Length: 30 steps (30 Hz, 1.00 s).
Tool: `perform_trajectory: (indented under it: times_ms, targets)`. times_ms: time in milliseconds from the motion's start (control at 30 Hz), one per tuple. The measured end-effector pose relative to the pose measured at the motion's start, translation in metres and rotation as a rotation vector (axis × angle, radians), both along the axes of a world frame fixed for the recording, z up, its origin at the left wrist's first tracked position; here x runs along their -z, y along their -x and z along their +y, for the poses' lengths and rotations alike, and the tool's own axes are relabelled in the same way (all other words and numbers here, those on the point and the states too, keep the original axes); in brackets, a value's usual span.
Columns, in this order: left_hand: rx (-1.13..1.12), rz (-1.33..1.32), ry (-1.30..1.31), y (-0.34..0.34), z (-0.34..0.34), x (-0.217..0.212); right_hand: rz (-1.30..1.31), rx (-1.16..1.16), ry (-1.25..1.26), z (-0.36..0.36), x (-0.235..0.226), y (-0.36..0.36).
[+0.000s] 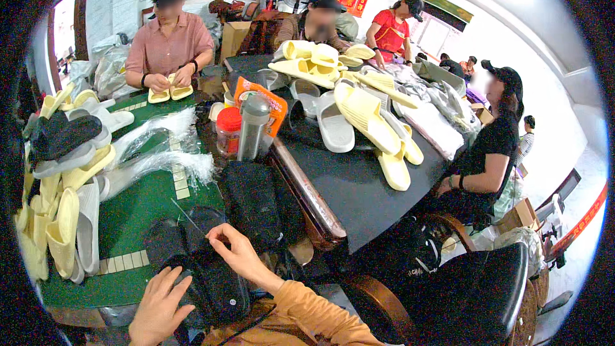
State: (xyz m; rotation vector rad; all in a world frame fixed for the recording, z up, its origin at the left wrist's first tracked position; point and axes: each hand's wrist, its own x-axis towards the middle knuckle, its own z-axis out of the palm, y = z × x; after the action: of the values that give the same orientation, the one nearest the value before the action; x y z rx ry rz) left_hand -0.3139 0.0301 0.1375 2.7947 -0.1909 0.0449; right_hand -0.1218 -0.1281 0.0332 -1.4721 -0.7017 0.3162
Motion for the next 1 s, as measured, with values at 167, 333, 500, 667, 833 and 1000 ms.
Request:
perform_trajectory:
  times_ms: [167,333,500,667,833,1000]
  targets:
    - [-0.022,0.022,0.065,-0.006,-0.013,0.045,0.083,0.011,-0.048,-0.012,0.005,0.002]
    - [-0.115,-0.045,0.058,-0.002,-0.024,0.068,0.235,0.071,-0.146,-0.023,-0.021,0.011]
    - [-0.133,-0.081,0.059,-0.007,-0.029,0.081,0.143,0.193,-0.209,-0.049,-0.051,0.016]
    - [-0.162,-0.113,0.024,-0.015,-0.034,0.088,0.093,0.250,-0.290,-0.064,-0.083,0.022]
    - [-0.197,-0.145,-0.055,-0.023,-0.037,0.102,0.122,0.265,-0.367,-0.071,-0.100,0.029]
    - [-0.218,-0.214,-0.011,-0.031,-0.040,0.114,0.111,0.276,-0.362,-0.083,-0.113,0.030]
